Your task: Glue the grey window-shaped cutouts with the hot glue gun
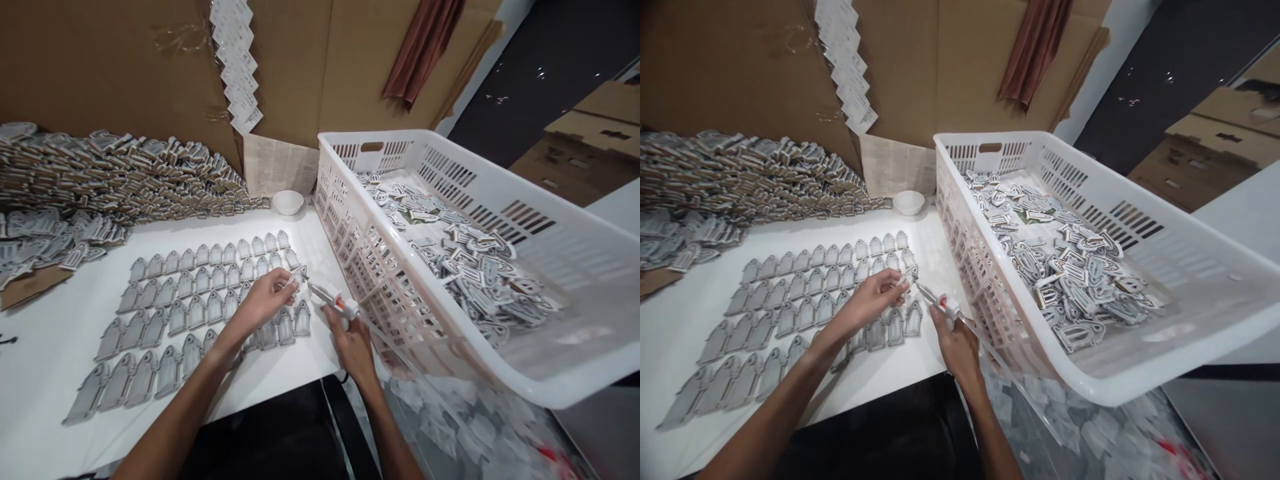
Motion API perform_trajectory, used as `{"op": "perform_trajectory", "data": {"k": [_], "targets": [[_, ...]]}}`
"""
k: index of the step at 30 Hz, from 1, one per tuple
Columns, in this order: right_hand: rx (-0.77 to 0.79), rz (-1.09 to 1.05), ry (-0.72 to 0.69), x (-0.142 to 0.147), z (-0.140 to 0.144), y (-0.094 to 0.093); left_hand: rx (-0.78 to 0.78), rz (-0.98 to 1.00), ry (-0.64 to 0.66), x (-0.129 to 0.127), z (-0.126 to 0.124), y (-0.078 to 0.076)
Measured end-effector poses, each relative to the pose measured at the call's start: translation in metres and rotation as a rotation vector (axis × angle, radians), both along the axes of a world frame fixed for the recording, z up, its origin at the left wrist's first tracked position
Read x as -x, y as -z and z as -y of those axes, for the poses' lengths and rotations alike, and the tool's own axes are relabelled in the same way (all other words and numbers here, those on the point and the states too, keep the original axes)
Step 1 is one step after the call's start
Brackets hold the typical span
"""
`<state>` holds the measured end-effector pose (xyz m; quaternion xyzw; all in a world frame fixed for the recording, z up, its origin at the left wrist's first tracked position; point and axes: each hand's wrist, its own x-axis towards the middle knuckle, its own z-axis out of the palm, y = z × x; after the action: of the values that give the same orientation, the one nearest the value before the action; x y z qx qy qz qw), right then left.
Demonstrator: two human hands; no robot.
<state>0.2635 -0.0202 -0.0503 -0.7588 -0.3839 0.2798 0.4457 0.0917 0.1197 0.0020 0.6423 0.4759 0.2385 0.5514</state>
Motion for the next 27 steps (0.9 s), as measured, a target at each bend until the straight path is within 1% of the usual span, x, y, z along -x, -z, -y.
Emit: {"op": "perform_trajectory", "data": {"k": [6, 9, 12, 15, 17, 19, 21, 24, 27], "targets": [[-0.028, -0.005, -0.017, 0.002, 0.000, 0.001, -0.086, -0.038, 0.042, 0.002, 0.003, -0.001], [-0.024, -0.004, -0.012, 0.001, 0.000, 0.003, -0.177, -0.090, 0.045, 0.001, 0.007, -0.004], [-0.026, 0.007, -0.021, 0.002, -0.001, 0.004, -0.299, -0.162, 0.034, -0.001, 0.013, -0.009], [-0.025, 0.019, -0.052, 0.005, 0.000, 0.000, -0.404, -0.188, 0.010, -0.004, 0.019, -0.012], [-0.018, 0.020, -0.074, 0.007, 0.001, -0.004, -0.428, -0.180, -0.006, -0.003, 0.020, -0.012], [-0.015, 0.019, -0.088, 0.007, 0.002, -0.007, -0.409, -0.161, -0.033, 0.000, 0.018, -0.010], [-0.024, 0.021, -0.099, 0.005, 0.003, -0.007, -0.351, -0.128, -0.079, 0.004, 0.013, -0.007], [-0.044, 0.024, -0.128, 0.001, 0.004, -0.001, -0.204, -0.043, -0.124, 0.010, 0.005, -0.001], [-0.058, 0.036, -0.152, -0.003, 0.005, 0.007, -0.062, 0.036, -0.113, 0.012, 0.003, 0.002]]}}
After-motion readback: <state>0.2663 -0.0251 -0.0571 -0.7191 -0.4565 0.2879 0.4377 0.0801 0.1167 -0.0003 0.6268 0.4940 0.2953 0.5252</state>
